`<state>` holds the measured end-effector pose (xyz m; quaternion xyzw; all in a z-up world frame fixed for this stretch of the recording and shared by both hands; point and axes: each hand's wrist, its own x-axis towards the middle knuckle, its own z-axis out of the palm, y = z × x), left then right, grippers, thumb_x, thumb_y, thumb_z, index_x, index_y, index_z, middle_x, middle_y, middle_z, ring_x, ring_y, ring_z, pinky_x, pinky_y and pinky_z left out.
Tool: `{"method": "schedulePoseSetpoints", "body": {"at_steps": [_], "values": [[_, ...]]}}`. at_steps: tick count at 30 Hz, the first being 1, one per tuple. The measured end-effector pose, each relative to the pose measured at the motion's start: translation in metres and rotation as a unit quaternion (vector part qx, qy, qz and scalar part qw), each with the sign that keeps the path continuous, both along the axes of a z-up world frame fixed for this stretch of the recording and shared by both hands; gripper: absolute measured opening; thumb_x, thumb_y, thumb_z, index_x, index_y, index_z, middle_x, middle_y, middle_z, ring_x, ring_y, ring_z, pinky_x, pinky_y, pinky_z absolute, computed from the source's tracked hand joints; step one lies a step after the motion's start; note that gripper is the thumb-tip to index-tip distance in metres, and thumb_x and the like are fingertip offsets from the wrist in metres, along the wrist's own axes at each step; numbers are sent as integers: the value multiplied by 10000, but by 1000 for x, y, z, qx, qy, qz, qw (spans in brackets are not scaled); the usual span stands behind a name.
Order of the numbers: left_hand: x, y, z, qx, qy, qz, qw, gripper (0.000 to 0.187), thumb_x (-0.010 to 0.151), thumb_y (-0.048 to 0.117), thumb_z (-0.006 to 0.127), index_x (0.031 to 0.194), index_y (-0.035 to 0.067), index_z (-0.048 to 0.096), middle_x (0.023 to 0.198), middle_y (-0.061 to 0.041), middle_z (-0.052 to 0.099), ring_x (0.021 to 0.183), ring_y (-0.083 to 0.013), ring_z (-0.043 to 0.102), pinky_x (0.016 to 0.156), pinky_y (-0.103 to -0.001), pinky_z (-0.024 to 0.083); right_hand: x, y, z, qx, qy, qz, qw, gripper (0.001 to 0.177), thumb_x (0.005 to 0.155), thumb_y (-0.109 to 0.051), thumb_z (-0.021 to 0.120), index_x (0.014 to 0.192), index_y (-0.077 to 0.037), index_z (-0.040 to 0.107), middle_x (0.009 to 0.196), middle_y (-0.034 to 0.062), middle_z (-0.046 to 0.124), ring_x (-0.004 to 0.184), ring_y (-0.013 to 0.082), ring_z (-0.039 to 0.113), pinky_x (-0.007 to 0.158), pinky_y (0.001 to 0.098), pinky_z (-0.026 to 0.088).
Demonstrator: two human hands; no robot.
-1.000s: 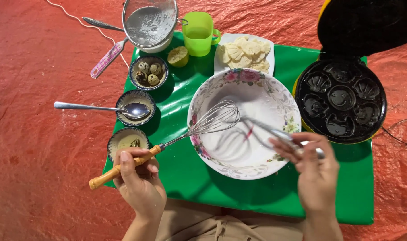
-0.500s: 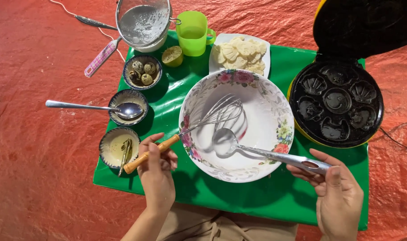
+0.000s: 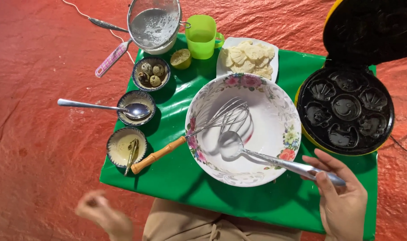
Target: Preparing and mixing ingredients for baking, including whisking batter and handling small food items.
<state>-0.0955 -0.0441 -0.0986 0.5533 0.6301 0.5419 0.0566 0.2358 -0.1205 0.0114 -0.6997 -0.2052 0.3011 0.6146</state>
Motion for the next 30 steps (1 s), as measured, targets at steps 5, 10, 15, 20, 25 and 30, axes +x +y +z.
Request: {"method": "schedulePoseSetpoints", "body": {"at_steps": [5, 10, 15, 20, 25, 30], "values": [[-40, 77, -11, -318, -310, -46, 895, 461, 823, 408, 253, 1082, 56, 399, 1035, -107, 462, 917, -213, 473, 740, -317, 375, 1, 0, -5, -6, -1, 29, 1000, 356, 812, -144, 420, 1089, 77, 453, 933, 230, 546, 608, 216, 479, 508, 226, 348], [-36, 105, 2, -496, -419, -93, 755, 455, 764, 557, 414, 958, 170, 553, 829, -41, 584, 695, -197, 546, 563, -312, 431, 4, -4, -11, 40, -11, 74, 996, 415, 759, -157, 451, 1084, 99, 430, 931, 252, 543, 566, 197, 476, 484, 212, 358], [-23, 103, 20, -497, -422, -108, 751, 446, 777, 421, 390, 1080, 110, 493, 996, -101, 538, 862, -251, 509, 711, -371, 399, 10, -4, -17, -21, -16, 80, 996, 361, 685, -114, 539, 957, 124, 538, 681, 223, 597, 568, 222, 540, 571, 266, 440], [-29, 104, 9, -487, -423, -100, 758, 375, 812, 398, 390, 1040, 125, 508, 962, -73, 546, 824, -216, 509, 680, -343, 398, 6, 5, -1, -62, 0, 53, 997, 294, 659, -95, 549, 872, 104, 589, 766, 224, 619, 596, 272, 582, 582, 317, 466], [-37, 103, 1, -479, -425, -95, 762, 330, 811, 391, 412, 995, 140, 524, 899, -65, 554, 775, -202, 517, 643, -328, 405, 3, 8, 1, -62, 1, 46, 997, 308, 655, -92, 534, 878, 116, 579, 831, 230, 609, 602, 285, 574, 583, 334, 477], [-37, 103, 1, -469, -422, -109, 768, 339, 800, 304, 385, 1077, 137, 486, 1000, -45, 526, 875, -180, 489, 715, -303, 378, 0, 10, 5, -94, 12, 48, 994, 287, 649, -52, 544, 883, 108, 591, 820, 228, 625, 624, 288, 592, 615, 335, 501]]}}
